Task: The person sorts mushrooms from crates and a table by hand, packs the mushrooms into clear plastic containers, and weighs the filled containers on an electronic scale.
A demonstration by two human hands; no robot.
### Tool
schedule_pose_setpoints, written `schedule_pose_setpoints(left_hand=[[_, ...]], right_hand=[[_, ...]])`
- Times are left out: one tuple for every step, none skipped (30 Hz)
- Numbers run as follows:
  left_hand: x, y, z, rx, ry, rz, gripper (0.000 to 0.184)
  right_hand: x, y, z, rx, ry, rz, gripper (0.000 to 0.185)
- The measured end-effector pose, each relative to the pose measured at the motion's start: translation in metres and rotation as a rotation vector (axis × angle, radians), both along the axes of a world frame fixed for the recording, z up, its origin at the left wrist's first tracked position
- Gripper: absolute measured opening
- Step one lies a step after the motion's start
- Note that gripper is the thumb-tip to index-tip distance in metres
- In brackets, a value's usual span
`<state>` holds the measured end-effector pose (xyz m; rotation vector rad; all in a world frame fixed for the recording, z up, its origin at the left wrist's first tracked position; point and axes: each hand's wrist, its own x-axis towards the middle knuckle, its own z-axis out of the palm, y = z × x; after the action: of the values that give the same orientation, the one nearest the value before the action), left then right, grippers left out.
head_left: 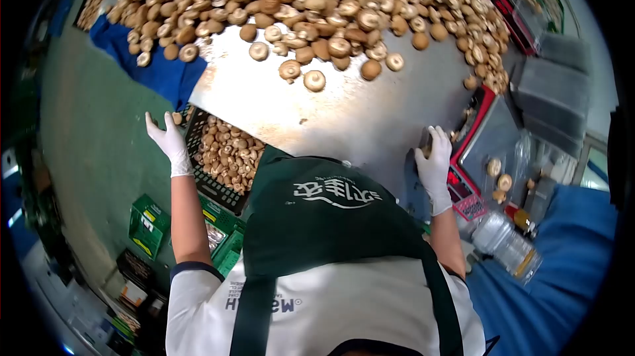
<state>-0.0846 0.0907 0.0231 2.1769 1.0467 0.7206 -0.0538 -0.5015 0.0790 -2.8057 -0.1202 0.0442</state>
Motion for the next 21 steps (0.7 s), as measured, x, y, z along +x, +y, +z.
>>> schedule_pose_setpoints(left_hand=[[0.016, -0.027, 0.008, 0.011, -0.055, -0.104, 0.059], [0.028, -0.050, 0.015, 0.027, -0.112, -0.201, 0.057], [0.037, -0.071, 0.021, 0.048, -0.168, -0.291, 0.056], [0.045, -0.097, 0.027, -0.035, -0.151, -0.411, 0.053], [0.053, -0.124, 0.031, -0.120, -0.136, -0.527, 0.050], [0.059, -0.148, 0.032, -0.141, -0.076, -0.667, 0.048], [0.064, -0.172, 0.033, -0.164, -0.015, -0.807, 0.047], [0.075, -0.196, 0.036, -0.106, 0.013, -0.959, 0.047], [0.085, -0.216, 0.038, -0.046, 0.040, -1.113, 0.046], [0.089, -0.233, 0.039, 0.065, 0.102, -1.111, 0.047], [0.093, -0.248, 0.039, 0.172, 0.156, -1.115, 0.048], [0.096, -0.253, 0.031, 0.185, 0.167, -1.086, 0.046], [0.098, -0.254, 0.029, 0.194, 0.178, -1.065, 0.045], [0.101, -0.251, 0.027, 0.175, 0.141, -1.070, 0.043], [0.103, -0.248, 0.027, 0.156, 0.111, -1.071, 0.041], [0.103, -0.249, 0.030, 0.121, 0.145, -1.035, 0.040], [0.103, -0.248, 0.036, 0.162, 0.161, -1.048, 0.042], [0.102, -0.249, 0.037, 0.124, 0.184, -1.047, 0.045], [0.102, -0.249, 0.039, 0.089, 0.206, -1.044, 0.047], [0.100, -0.252, 0.041, 0.049, 0.162, -1.047, 0.048], [0.097, -0.255, 0.042, 0.008, 0.119, -1.049, 0.049]], right_hand=[[-0.003, 0.004, 0.006, -0.034, 0.048, 0.001, 0.061], [-0.006, 0.005, 0.002, -0.068, 0.145, -0.024, 0.059], [-0.008, 0.007, -0.003, -0.094, 0.243, -0.042, 0.057], [-0.007, 0.011, -0.008, -0.114, 0.144, -0.061, 0.048], [-0.003, 0.009, -0.012, 0.030, 0.115, -0.088, 0.046], [0.002, 0.002, -0.017, 0.170, 0.084, -0.112, 0.044], [0.006, -0.003, -0.019, 0.308, 0.053, -0.137, 0.042], [0.016, 0.007, -0.006, 0.431, 0.061, -0.200, 0.038], [0.021, 0.008, -0.007, 0.472, 0.040, -0.188, 0.036], [0.025, 0.007, -0.008, 0.511, 0.015, -0.180, 0.035], [0.028, 0.004, -0.007, 0.543, -0.014, -0.180, 0.034], [0.027, 0.000, -0.007, 0.602, 0.020, -0.219, 0.034], [0.027, 0.003, 0.006, 0.651, 0.067, -0.298, 0.035], [0.024, -0.001, 0.010, 0.570, 0.029, -0.277, 0.034], [0.021, -0.005, 0.012, 0.492, -0.003, -0.255, 0.033], [0.016, -0.007, 0.018, 0.486, 0.023, -0.271, 0.033], [0.013, -0.008, 0.025, 0.483, 0.048, -0.283, 0.034], [0.012, -0.009, 0.029, 0.483, 0.069, -0.291, 0.034], [0.010, -0.010, 0.026, 0.408, 0.064, -0.235, 0.037], [0.008, -0.012, 0.019, 0.334, 0.061, -0.179, 0.039], [0.004, -0.012, 0.011, 0.260, 0.059, -0.123, 0.042]])
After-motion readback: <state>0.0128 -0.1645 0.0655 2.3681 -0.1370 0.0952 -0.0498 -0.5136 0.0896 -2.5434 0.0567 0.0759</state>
